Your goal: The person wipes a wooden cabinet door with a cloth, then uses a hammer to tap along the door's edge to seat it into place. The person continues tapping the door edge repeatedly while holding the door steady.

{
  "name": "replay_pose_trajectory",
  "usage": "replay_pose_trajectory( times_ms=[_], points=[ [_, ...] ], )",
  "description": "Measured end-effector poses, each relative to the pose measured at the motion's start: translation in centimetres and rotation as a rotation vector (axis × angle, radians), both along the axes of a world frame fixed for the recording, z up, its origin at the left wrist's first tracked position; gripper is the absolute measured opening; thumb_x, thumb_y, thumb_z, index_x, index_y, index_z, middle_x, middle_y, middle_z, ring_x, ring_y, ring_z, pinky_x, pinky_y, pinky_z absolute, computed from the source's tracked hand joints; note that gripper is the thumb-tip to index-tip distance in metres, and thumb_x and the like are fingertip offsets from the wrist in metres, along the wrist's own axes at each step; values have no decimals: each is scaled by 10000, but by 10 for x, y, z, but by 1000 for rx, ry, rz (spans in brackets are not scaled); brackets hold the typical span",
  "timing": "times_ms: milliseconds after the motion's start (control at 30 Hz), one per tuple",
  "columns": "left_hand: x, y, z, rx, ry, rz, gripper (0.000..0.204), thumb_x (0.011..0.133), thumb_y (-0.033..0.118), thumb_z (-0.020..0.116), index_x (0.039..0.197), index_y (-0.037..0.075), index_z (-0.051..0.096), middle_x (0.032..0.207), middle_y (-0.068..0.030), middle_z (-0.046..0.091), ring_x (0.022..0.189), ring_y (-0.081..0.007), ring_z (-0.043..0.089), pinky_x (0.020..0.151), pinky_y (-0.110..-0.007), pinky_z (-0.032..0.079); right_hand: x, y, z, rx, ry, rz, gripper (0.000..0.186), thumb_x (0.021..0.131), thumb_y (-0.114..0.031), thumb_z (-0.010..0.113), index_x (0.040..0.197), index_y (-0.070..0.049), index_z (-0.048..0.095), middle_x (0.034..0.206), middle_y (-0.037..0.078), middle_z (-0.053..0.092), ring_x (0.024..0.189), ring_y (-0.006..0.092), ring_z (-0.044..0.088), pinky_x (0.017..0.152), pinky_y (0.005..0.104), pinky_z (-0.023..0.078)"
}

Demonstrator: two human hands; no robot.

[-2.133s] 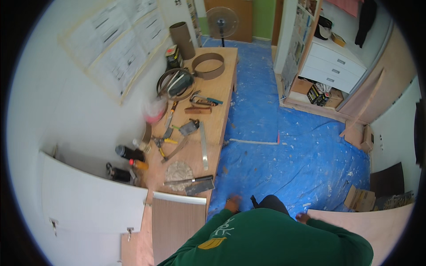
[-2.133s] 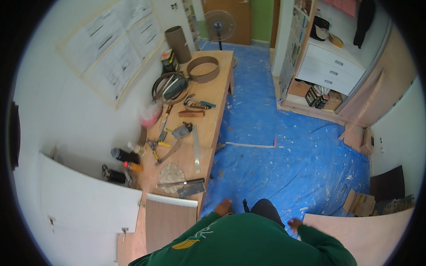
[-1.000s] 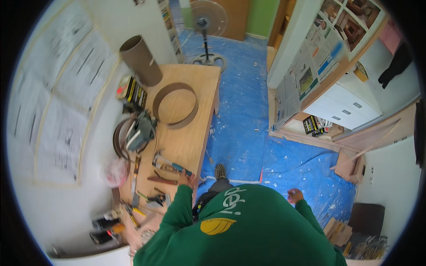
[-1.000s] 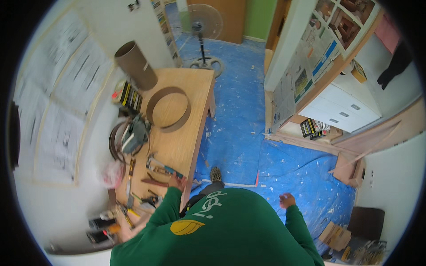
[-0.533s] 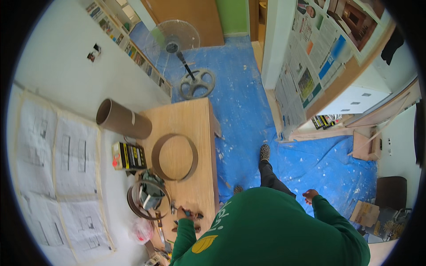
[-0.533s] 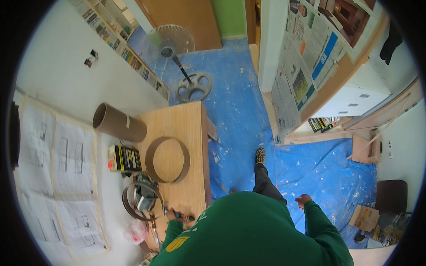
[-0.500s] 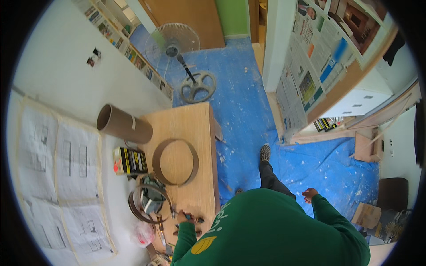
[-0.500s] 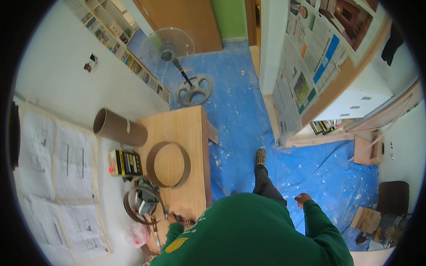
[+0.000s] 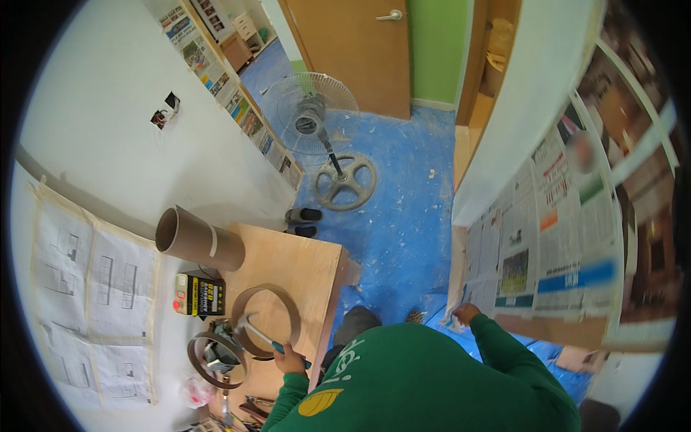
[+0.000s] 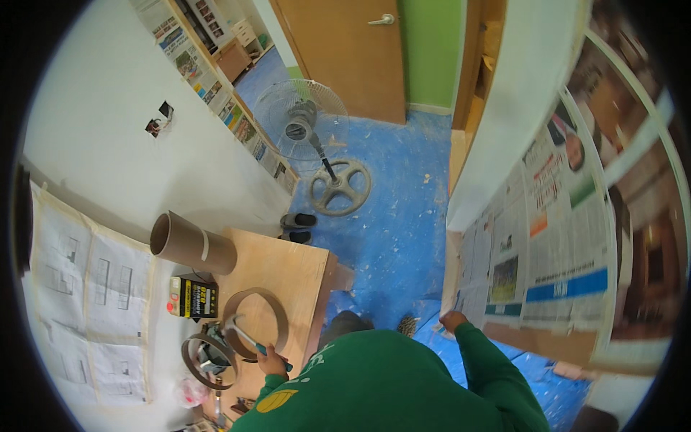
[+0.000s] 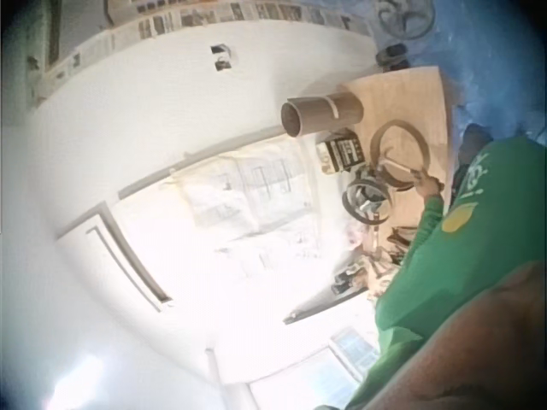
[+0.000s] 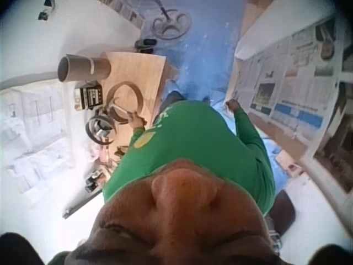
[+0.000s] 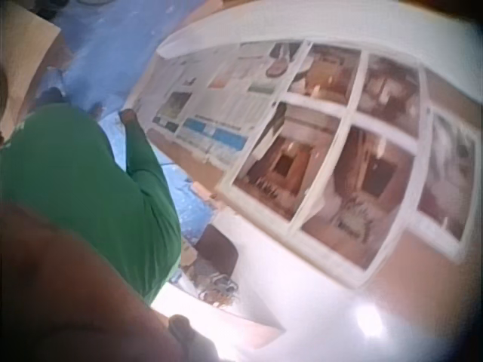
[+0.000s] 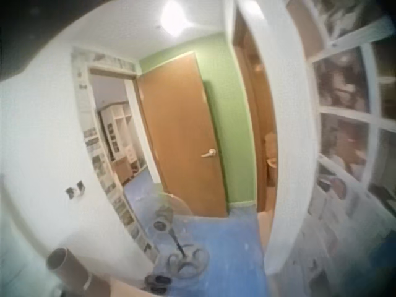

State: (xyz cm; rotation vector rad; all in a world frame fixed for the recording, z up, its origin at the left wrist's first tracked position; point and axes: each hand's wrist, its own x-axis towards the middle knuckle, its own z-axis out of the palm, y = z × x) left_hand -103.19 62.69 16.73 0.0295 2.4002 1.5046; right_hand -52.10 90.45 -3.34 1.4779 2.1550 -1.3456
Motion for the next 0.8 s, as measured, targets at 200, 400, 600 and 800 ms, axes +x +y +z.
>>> replay_pose_trajectory(
  times_ms=[200, 400, 600, 800],
  points=[
    [2, 155, -2, -63, 0, -307, 279, 953, 230, 649, 818, 34, 503, 562, -78, 546, 417, -188, 570, 407, -351, 458, -67, 187, 34, -312, 206, -781, 214, 974, -253, 571, 973, -81, 699, 797, 71, 675, 641, 191, 650, 522, 361, 502],
    [-76, 347, -71, -130, -109, -629, 300, 940, 244, 693, 823, 17, 535, 558, -81, 556, 443, -194, 597, 436, -359, 484, -101, 283, 65, -254, 229, -839, 241, 972, -271, 597, 973, -41, 670, 738, 62, 657, 582, 187, 622, 510, 348, 503],
    [-194, 481, -126, -618, -384, -1122, 398, 917, 336, 725, 811, -39, 640, 606, -141, 641, 485, -256, 635, 495, -407, 513, -96, 346, 54, -283, -183, -553, 302, 979, -293, 601, 908, -4, 658, 695, 99, 664, 531, 228, 644, 477, 382, 540],
    [-221, 492, -181, -825, -515, -1007, 472, 933, 456, 671, 920, -16, 699, 688, -151, 694, 586, -287, 686, 612, -436, 558, -124, 424, 51, -370, -223, -699, 337, 988, -307, 580, 880, -1, 667, 694, 116, 686, 508, 239, 646, 468, 393, 542]
  ],
)
